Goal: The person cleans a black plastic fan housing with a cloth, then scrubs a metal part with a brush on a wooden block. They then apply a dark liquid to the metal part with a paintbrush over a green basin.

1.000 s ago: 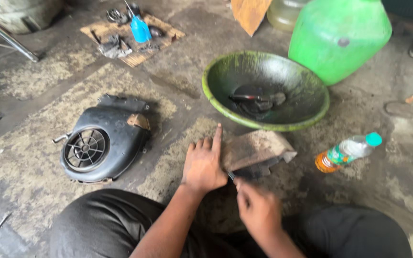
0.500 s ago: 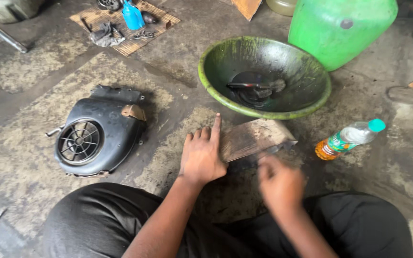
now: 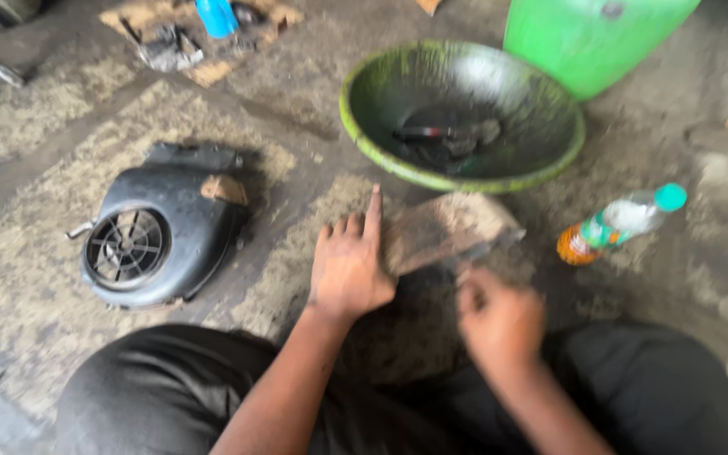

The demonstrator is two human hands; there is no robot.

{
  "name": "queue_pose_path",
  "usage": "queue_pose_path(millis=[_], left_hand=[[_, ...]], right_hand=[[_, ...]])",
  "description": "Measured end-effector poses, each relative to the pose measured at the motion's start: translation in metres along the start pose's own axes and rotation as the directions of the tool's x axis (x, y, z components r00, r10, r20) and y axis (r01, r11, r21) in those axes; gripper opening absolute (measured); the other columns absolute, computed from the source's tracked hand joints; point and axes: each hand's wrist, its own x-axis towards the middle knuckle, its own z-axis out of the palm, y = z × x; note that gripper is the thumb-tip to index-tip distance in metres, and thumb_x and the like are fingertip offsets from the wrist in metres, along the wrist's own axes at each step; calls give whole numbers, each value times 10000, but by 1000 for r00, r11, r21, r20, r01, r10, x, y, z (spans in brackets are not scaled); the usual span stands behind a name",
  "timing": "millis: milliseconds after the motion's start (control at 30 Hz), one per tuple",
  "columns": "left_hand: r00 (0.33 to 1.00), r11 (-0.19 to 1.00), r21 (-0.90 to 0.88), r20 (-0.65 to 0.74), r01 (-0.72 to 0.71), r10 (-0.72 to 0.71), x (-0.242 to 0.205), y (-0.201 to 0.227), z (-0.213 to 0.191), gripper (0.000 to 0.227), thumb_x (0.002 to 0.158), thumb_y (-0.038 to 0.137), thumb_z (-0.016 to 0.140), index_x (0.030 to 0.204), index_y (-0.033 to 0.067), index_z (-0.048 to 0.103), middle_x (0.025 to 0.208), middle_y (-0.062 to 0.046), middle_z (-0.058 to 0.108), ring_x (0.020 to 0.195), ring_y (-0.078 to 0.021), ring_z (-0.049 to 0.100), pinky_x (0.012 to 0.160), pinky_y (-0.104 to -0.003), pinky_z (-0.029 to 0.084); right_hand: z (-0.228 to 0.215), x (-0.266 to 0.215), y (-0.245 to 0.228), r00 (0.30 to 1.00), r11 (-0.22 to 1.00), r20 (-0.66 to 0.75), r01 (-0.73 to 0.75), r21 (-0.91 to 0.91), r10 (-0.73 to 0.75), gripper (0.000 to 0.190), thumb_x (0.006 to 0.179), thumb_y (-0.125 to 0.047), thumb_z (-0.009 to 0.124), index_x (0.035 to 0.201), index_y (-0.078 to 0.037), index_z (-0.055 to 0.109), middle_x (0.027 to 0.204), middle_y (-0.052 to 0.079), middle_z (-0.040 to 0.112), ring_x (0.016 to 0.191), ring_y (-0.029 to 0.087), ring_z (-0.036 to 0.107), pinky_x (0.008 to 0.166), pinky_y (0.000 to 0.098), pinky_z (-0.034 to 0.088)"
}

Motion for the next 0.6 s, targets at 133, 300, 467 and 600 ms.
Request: queue_pose_path(millis=[133,300,467,600], left_hand=[[1000,999,31,3,-8,8,4,1,-3,1131,588,222,709,1578,-20,218,1215,-267,617,1122,-414,596,1002,-474,420],[1000,999,51,14,-1,0,1,-1,-1,1129,597,190,698,1593,-19,209,1261,-262,606,1165,-411,582,1030,-473,411],[998,1000,30,57,5,-6,3,1,-5,1183,560,210,727,1580,-19,172,1288,-279,573,1185,-428,556,1031,-476,401],[999,1000,29,51,-7,5,3,3,-6,1164,581,213,733,1569,-28,168,1279,-277,572,1188,-427,549,1040,-498,384]], right_hand=[[8,-18,-15,993,990,-17,121,71,-120,124,812,-105,682,902,-151,755,868,95,774,685,328,718,591,423,562],[-2,-9,3,1000,1000,-10,11,-22,-11,188,865,-135,702,1039,-157,770,877,120,751,747,320,736,643,419,577],[9,-19,-9,994,998,102,-43,52,38,194,795,-166,731,978,-180,795,798,110,764,675,299,746,613,407,582],[4,2,7,996,996,32,-79,33,78,192,872,-135,706,1050,-164,771,895,120,752,726,282,755,645,385,591]])
